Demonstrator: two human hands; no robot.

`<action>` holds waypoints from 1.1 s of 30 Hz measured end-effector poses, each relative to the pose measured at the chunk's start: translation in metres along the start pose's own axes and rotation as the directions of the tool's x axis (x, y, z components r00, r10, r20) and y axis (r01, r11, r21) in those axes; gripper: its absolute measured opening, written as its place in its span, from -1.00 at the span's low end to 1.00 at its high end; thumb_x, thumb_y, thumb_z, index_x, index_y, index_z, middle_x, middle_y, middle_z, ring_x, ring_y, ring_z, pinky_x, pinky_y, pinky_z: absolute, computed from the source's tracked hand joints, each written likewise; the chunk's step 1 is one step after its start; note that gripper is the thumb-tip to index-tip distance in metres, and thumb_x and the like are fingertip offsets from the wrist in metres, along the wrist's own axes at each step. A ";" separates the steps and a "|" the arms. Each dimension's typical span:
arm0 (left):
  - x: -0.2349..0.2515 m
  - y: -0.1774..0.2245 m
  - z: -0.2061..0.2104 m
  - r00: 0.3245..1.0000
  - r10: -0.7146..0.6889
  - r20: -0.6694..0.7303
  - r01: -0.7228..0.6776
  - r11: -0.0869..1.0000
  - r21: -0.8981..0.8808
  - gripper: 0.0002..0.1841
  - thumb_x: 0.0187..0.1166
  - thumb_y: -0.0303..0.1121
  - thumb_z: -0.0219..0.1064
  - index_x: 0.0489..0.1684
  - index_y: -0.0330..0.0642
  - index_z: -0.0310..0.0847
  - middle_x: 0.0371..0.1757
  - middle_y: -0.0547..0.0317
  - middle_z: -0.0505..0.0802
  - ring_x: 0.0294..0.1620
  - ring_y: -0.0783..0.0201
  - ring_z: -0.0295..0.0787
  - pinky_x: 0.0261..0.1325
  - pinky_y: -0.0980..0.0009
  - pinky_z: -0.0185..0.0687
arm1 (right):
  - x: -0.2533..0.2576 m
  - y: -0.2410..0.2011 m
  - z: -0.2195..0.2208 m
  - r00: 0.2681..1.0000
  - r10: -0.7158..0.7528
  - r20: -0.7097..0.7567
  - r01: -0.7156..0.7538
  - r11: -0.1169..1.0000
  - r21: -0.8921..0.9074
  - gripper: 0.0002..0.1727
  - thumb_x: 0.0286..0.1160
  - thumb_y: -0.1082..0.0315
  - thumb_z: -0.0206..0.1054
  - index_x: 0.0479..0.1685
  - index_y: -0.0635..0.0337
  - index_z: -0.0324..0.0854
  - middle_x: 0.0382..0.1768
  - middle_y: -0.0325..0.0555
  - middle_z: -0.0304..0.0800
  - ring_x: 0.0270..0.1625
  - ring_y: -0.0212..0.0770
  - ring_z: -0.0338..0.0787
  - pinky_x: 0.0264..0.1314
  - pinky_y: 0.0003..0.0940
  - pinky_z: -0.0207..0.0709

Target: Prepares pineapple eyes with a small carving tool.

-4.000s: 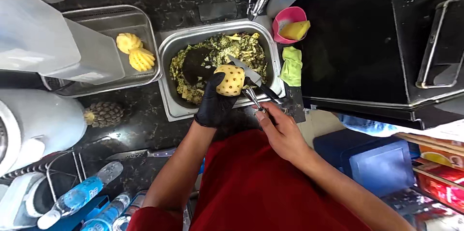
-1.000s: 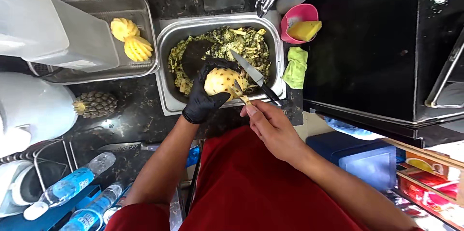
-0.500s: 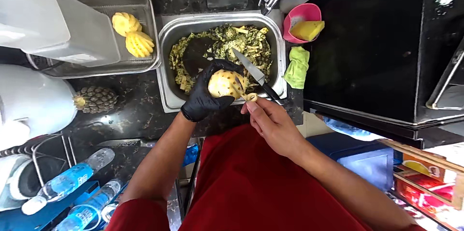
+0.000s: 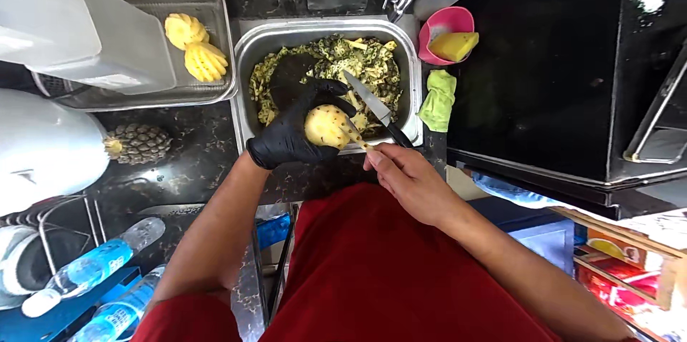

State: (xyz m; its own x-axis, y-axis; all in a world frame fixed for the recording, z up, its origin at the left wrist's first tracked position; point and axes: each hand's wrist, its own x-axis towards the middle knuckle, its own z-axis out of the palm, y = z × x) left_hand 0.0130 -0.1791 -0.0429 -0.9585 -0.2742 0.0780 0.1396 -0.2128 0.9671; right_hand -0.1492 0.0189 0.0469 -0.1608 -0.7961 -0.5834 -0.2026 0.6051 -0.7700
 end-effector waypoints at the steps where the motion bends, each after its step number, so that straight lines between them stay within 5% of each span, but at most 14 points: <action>1: 0.000 -0.001 0.001 1.000 -0.008 0.002 0.008 1.000 0.011 0.06 -0.04 -0.26 0.76 0.62 -0.29 0.19 0.32 -0.05 0.75 0.36 0.08 0.69 0.49 0.19 0.62 | 0.001 0.000 0.000 1.000 0.003 -0.003 -0.003 1.000 -0.002 -0.57 0.86 -0.03 -0.05 -0.12 -0.08 0.71 -0.63 -0.39 0.41 -0.63 -0.42 0.39 -0.57 -0.46 0.30; 16: -0.003 -0.007 0.003 0.988 -0.158 0.000 0.158 0.987 0.014 0.28 -0.13 -0.32 0.77 0.81 -0.14 -0.05 0.28 -0.06 0.78 0.28 0.07 0.77 0.40 0.20 0.71 | 0.013 0.006 0.005 0.999 0.048 0.012 -0.048 0.999 -0.019 -0.53 0.86 -0.08 -0.06 -0.13 -0.06 0.70 -0.63 -0.33 0.42 -0.62 -0.36 0.41 -0.54 -0.38 0.33; 23: -0.015 -0.012 -0.012 0.978 -0.159 -0.139 0.161 0.987 0.007 0.33 -0.13 -0.26 0.77 0.86 -0.17 -0.12 0.38 0.00 0.75 0.36 0.17 0.73 0.49 0.27 0.65 | 0.005 0.010 -0.008 0.999 0.021 -0.034 -0.018 0.997 0.073 -0.57 0.87 0.05 -0.05 -0.08 0.00 0.74 -0.63 -0.34 0.48 -0.66 -0.42 0.39 -0.62 -0.51 0.27; 29: -0.005 -0.002 -0.002 0.984 -0.174 -0.036 0.175 0.985 0.001 0.43 -0.13 -0.33 0.77 0.90 -0.14 -0.33 0.31 -0.07 0.77 0.27 0.08 0.78 0.43 0.20 0.71 | 0.011 0.009 0.000 0.999 0.036 0.018 -0.036 0.999 0.030 -0.56 0.86 -0.01 -0.04 -0.10 -0.05 0.74 -0.60 -0.36 0.49 -0.61 -0.41 0.43 -0.56 -0.46 0.32; 33: -0.005 -0.003 0.013 0.965 -0.261 -0.012 0.262 0.963 0.064 0.45 -0.19 -0.24 0.81 0.91 -0.05 -0.26 0.31 0.10 0.74 0.22 0.34 0.77 0.33 0.42 0.72 | 0.018 0.010 0.001 1.000 0.016 -0.003 -0.016 1.000 0.021 -0.53 0.86 -0.06 -0.04 -0.03 -0.03 0.74 -0.59 -0.30 0.50 -0.61 -0.34 0.45 -0.55 -0.40 0.36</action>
State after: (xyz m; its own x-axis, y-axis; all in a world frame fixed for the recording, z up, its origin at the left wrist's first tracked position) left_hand 0.0143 -0.1651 -0.0426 -0.9587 -0.2199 -0.1803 -0.1323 -0.2163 0.9673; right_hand -0.1527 0.0108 0.0285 -0.1672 -0.7864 -0.5946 -0.1793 0.6173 -0.7660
